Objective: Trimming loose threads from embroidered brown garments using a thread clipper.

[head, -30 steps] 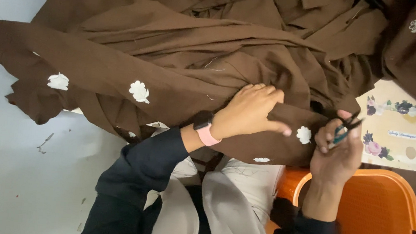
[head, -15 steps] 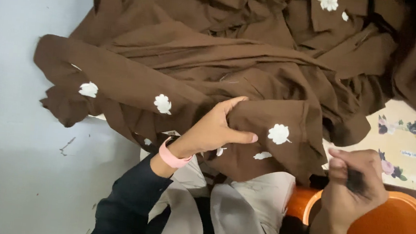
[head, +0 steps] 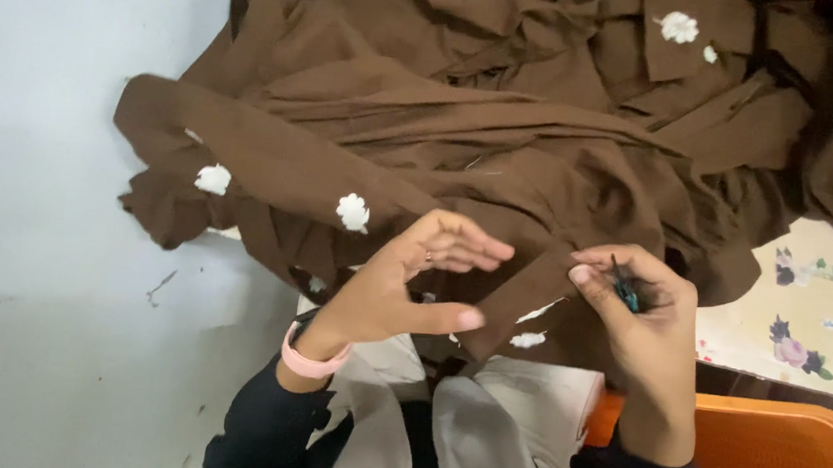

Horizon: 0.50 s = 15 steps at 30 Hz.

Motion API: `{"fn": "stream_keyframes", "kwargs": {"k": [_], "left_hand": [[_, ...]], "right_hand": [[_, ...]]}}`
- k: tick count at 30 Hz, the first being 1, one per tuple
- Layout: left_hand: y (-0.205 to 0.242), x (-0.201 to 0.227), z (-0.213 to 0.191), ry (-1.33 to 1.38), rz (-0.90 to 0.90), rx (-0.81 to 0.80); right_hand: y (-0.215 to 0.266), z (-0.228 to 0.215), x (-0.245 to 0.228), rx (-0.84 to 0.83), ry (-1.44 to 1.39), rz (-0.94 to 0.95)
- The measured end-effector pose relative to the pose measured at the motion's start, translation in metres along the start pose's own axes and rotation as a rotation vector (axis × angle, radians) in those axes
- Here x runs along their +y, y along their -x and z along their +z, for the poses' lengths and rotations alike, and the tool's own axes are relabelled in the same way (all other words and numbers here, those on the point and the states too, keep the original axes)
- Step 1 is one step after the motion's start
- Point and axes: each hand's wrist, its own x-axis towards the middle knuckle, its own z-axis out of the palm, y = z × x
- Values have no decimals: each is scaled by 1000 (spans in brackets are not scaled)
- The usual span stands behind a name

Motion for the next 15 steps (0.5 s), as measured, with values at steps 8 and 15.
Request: {"fn": "stream_keyframes", "kwargs": {"k": [8, 15], "left_hand": [[-6, -23, 24, 168, -65, 324], [-3, -9, 38, -12, 22, 353]], "right_hand": [[8, 24, -20, -17, 66, -121], [19, 28, -9, 173, 507, -778]]}}
